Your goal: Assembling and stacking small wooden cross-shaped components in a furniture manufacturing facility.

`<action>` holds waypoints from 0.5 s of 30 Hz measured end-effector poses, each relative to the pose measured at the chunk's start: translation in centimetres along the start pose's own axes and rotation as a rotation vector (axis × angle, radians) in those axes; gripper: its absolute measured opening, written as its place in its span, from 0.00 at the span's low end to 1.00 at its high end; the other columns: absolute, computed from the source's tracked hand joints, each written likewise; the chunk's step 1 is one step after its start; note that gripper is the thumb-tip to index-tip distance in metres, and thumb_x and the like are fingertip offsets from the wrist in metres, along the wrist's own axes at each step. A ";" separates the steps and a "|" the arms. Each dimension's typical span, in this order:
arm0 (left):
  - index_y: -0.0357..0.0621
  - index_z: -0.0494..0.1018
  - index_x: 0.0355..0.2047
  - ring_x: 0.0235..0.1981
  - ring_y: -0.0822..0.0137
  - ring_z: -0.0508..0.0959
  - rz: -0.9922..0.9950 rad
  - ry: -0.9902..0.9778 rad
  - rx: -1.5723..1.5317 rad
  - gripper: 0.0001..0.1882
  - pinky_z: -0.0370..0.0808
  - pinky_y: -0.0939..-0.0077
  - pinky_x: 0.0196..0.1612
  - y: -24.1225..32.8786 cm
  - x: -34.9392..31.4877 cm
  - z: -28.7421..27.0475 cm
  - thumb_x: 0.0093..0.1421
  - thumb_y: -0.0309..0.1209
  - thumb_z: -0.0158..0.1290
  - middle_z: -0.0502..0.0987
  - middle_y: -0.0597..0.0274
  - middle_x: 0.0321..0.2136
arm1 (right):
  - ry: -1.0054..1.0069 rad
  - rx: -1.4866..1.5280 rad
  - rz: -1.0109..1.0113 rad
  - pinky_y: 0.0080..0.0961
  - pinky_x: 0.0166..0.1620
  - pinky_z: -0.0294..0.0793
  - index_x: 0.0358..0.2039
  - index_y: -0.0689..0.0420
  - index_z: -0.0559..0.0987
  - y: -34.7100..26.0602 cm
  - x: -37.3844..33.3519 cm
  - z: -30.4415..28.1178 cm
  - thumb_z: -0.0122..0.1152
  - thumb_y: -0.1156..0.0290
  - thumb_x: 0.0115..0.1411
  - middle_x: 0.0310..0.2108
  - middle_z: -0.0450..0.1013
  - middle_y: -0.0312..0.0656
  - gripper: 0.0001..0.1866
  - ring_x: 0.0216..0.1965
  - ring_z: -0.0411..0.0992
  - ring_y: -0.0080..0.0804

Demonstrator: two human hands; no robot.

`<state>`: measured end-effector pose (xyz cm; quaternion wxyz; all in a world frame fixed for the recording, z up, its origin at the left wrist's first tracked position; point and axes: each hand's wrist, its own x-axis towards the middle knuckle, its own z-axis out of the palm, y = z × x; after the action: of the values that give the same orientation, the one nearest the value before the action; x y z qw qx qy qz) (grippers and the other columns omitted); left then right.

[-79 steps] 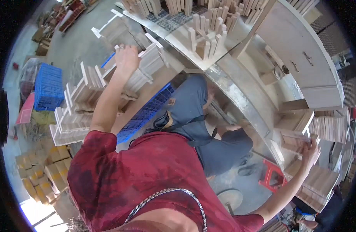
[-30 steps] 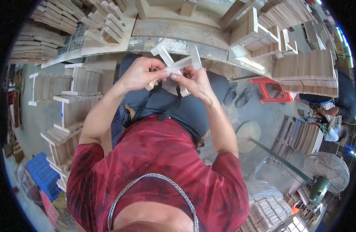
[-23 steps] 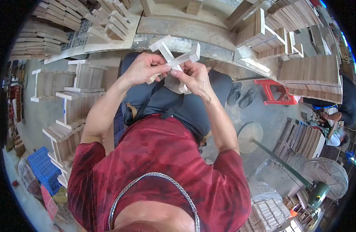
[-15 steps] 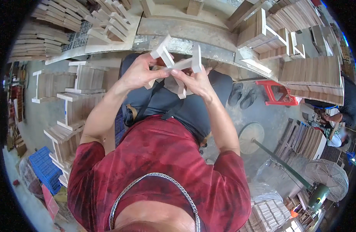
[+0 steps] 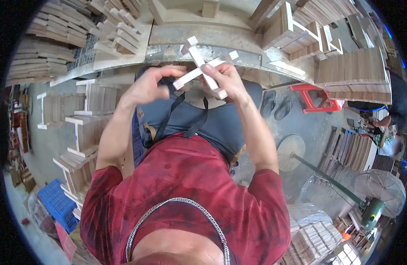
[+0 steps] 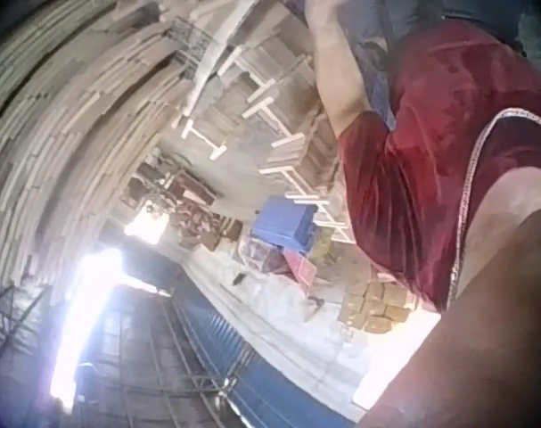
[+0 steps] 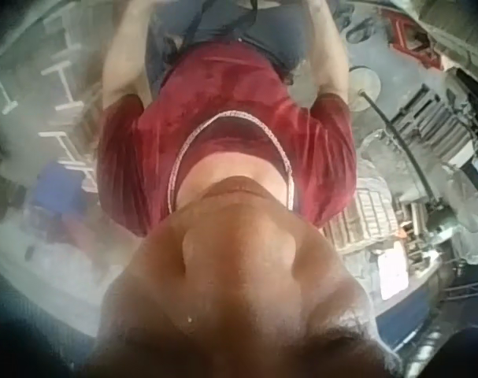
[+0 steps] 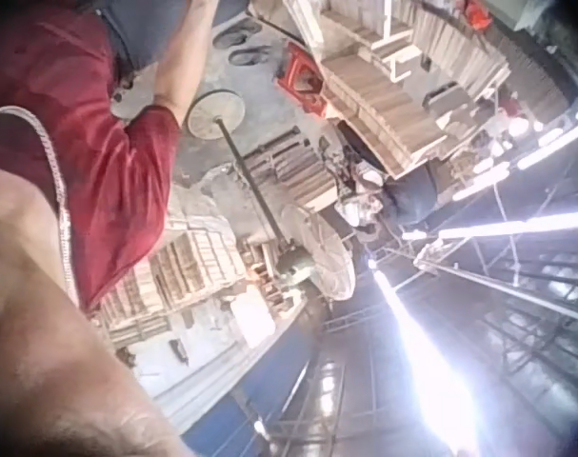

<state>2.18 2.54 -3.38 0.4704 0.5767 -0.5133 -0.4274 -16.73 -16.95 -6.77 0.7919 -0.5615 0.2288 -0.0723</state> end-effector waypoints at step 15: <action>0.39 0.75 0.40 0.30 0.56 0.80 0.371 0.524 0.944 0.19 0.79 0.66 0.32 3.0 0.1 3.9 0.48 0.28 0.65 0.78 0.56 0.32 | 0.410 -1.305 -0.804 0.38 0.50 0.71 0.53 0.63 0.77 -5.3 -3.2 5.7 0.60 0.74 0.58 0.44 0.74 0.47 0.22 0.42 0.71 0.49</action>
<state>-2.14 1.93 -1.15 0.3404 0.7112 -0.6077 0.0953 -16.31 -12.77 0.49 0.1581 -0.9274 0.1461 -0.3060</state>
